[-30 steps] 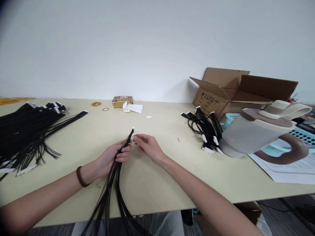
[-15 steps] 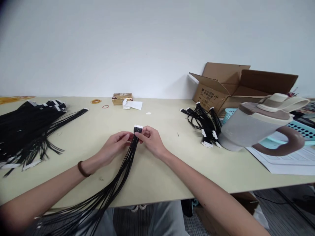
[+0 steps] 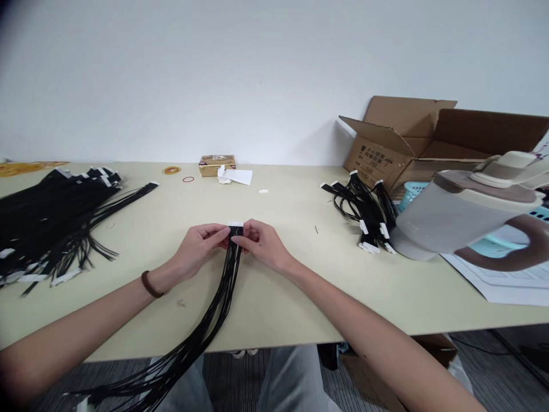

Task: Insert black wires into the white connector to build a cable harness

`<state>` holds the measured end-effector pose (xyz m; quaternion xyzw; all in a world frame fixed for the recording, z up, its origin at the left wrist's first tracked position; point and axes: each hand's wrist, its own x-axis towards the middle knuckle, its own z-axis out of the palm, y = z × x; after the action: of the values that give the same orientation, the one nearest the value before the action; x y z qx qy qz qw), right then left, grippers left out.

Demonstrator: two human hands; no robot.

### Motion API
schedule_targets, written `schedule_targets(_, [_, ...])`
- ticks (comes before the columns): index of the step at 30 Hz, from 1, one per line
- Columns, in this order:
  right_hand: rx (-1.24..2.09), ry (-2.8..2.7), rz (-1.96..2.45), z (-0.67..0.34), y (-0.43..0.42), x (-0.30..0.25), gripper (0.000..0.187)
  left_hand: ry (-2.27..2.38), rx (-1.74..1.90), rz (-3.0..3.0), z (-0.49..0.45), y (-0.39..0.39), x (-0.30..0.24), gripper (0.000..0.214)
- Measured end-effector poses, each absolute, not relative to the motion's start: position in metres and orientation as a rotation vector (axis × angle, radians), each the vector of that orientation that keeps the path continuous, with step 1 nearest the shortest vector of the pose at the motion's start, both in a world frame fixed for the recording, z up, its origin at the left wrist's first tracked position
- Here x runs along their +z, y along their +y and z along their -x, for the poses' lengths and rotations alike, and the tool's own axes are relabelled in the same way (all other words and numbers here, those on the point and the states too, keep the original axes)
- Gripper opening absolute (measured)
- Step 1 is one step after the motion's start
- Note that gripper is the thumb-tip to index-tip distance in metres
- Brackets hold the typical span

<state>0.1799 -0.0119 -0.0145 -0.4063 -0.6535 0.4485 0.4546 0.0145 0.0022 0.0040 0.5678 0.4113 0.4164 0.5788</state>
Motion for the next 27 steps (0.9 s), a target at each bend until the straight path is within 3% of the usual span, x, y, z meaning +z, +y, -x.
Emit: schedule_targets(27, [1.023, -1.670, 1.100, -0.1768, -0.0135, -0.0149, 0.026, 1.130, 1.040, -1.665, -0.0150, -0.0002, -0.0007, 0.013])
